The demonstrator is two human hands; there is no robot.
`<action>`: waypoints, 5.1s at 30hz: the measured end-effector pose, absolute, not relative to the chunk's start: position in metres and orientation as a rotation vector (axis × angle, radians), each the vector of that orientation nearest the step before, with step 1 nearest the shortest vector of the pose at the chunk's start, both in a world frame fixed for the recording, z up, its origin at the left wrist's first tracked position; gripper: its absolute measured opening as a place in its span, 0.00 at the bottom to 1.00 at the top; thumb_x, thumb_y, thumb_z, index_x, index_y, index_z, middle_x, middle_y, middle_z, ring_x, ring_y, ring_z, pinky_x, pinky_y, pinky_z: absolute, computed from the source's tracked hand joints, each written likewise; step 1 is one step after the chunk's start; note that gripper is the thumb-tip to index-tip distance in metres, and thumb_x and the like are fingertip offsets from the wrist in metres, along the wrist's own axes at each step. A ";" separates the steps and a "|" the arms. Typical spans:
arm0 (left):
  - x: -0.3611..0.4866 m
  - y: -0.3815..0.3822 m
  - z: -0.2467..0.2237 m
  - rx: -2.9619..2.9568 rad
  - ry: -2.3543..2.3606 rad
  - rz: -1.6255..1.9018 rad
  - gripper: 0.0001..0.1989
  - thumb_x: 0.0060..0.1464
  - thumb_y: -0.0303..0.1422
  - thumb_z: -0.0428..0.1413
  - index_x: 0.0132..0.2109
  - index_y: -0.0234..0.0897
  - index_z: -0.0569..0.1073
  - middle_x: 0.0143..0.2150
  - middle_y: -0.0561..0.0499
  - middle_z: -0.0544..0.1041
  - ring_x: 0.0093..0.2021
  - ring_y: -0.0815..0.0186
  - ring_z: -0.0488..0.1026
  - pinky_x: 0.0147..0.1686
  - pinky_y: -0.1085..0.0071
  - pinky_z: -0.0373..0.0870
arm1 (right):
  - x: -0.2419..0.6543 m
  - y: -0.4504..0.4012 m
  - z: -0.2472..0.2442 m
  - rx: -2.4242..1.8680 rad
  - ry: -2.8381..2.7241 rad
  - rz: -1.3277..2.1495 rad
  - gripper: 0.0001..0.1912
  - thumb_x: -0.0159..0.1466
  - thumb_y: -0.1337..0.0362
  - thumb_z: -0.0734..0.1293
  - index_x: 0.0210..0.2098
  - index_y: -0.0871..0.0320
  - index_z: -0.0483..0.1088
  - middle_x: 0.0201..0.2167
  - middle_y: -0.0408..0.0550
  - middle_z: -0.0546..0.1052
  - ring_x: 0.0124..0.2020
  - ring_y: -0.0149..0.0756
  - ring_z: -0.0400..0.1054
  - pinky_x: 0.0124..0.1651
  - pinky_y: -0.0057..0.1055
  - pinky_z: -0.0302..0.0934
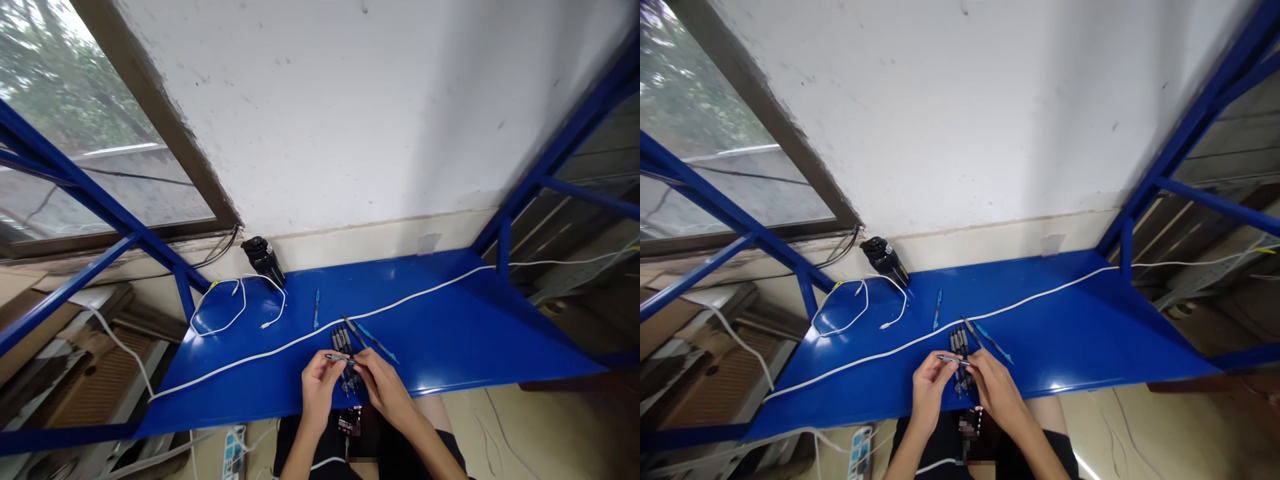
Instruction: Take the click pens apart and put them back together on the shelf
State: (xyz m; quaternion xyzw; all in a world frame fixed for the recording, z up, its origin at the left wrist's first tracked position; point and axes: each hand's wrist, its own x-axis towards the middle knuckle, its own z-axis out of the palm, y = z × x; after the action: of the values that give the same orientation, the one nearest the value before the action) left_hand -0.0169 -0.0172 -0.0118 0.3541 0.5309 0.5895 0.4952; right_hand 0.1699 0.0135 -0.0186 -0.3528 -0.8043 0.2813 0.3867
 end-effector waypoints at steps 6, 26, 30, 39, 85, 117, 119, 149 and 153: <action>-0.016 -0.017 -0.009 0.867 1.297 1.441 0.15 0.59 0.43 0.71 0.43 0.35 0.83 0.42 0.43 0.88 0.45 0.54 0.85 0.51 0.63 0.80 | 0.170 0.012 -0.020 -0.958 -2.072 0.629 0.15 0.81 0.61 0.61 0.63 0.53 0.71 0.50 0.55 0.81 0.50 0.46 0.80 0.53 0.40 0.76; -0.017 -0.013 -0.015 0.694 1.161 1.556 0.16 0.66 0.45 0.67 0.47 0.38 0.75 0.45 0.43 0.87 0.43 0.59 0.84 0.46 0.65 0.78 | 0.172 0.017 -0.027 -0.945 -2.083 0.549 0.37 0.71 0.80 0.55 0.72 0.46 0.69 0.51 0.52 0.69 0.46 0.38 0.72 0.51 0.36 0.74; -0.017 -0.013 -0.015 0.629 1.129 1.593 0.17 0.67 0.47 0.65 0.49 0.40 0.73 0.45 0.44 0.87 0.44 0.59 0.84 0.46 0.66 0.77 | 0.173 0.017 -0.029 -0.942 -2.077 0.516 0.45 0.64 0.84 0.55 0.73 0.43 0.68 0.53 0.51 0.68 0.48 0.37 0.72 0.51 0.35 0.74; -0.017 -0.012 -0.011 0.526 1.104 1.673 0.18 0.65 0.47 0.67 0.51 0.40 0.75 0.48 0.43 0.85 0.44 0.61 0.82 0.46 0.67 0.77 | 0.174 0.017 -0.024 -0.910 -2.092 0.484 0.45 0.63 0.85 0.55 0.74 0.46 0.67 0.53 0.52 0.68 0.49 0.37 0.72 0.52 0.33 0.74; -0.020 -0.014 -0.010 1.156 1.190 1.403 0.09 0.62 0.38 0.70 0.44 0.37 0.86 0.44 0.44 0.84 0.47 0.55 0.83 0.51 0.62 0.80 | 0.172 0.012 -0.019 -0.917 -2.062 0.696 0.17 0.80 0.66 0.61 0.65 0.51 0.70 0.49 0.54 0.77 0.50 0.45 0.77 0.54 0.41 0.76; -0.020 -0.014 -0.009 1.163 1.220 1.389 0.11 0.65 0.41 0.66 0.43 0.37 0.83 0.43 0.44 0.83 0.46 0.55 0.81 0.50 0.62 0.79 | 0.172 0.011 -0.016 -0.937 -2.037 0.730 0.11 0.81 0.64 0.59 0.58 0.51 0.71 0.47 0.52 0.79 0.49 0.43 0.78 0.54 0.38 0.76; -0.020 -0.014 -0.010 1.160 1.210 1.393 0.11 0.66 0.41 0.66 0.44 0.37 0.83 0.43 0.44 0.82 0.46 0.56 0.81 0.50 0.63 0.79 | 0.172 0.011 -0.020 -0.937 -2.040 0.705 0.11 0.81 0.64 0.60 0.58 0.51 0.70 0.47 0.53 0.79 0.49 0.44 0.78 0.54 0.38 0.76; -0.022 -0.014 -0.008 1.181 1.190 1.339 0.09 0.64 0.38 0.68 0.44 0.37 0.86 0.43 0.44 0.84 0.45 0.56 0.82 0.48 0.63 0.78 | 0.173 0.007 -0.019 -0.936 -2.013 0.653 0.13 0.78 0.66 0.63 0.60 0.52 0.67 0.52 0.57 0.76 0.55 0.47 0.77 0.56 0.41 0.76; -0.022 -0.015 -0.009 1.166 1.179 1.364 0.09 0.63 0.38 0.69 0.44 0.37 0.86 0.42 0.44 0.84 0.44 0.56 0.82 0.48 0.64 0.78 | 0.173 0.009 -0.018 -0.901 -2.032 0.677 0.12 0.79 0.68 0.60 0.57 0.52 0.70 0.50 0.55 0.76 0.52 0.45 0.76 0.54 0.39 0.75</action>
State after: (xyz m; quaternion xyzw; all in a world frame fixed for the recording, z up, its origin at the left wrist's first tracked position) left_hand -0.0216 -0.0147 -0.0095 0.4772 0.4827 0.5584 0.4769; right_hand 0.1731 0.0092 -0.0181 -0.3556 -0.8023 0.2675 0.3978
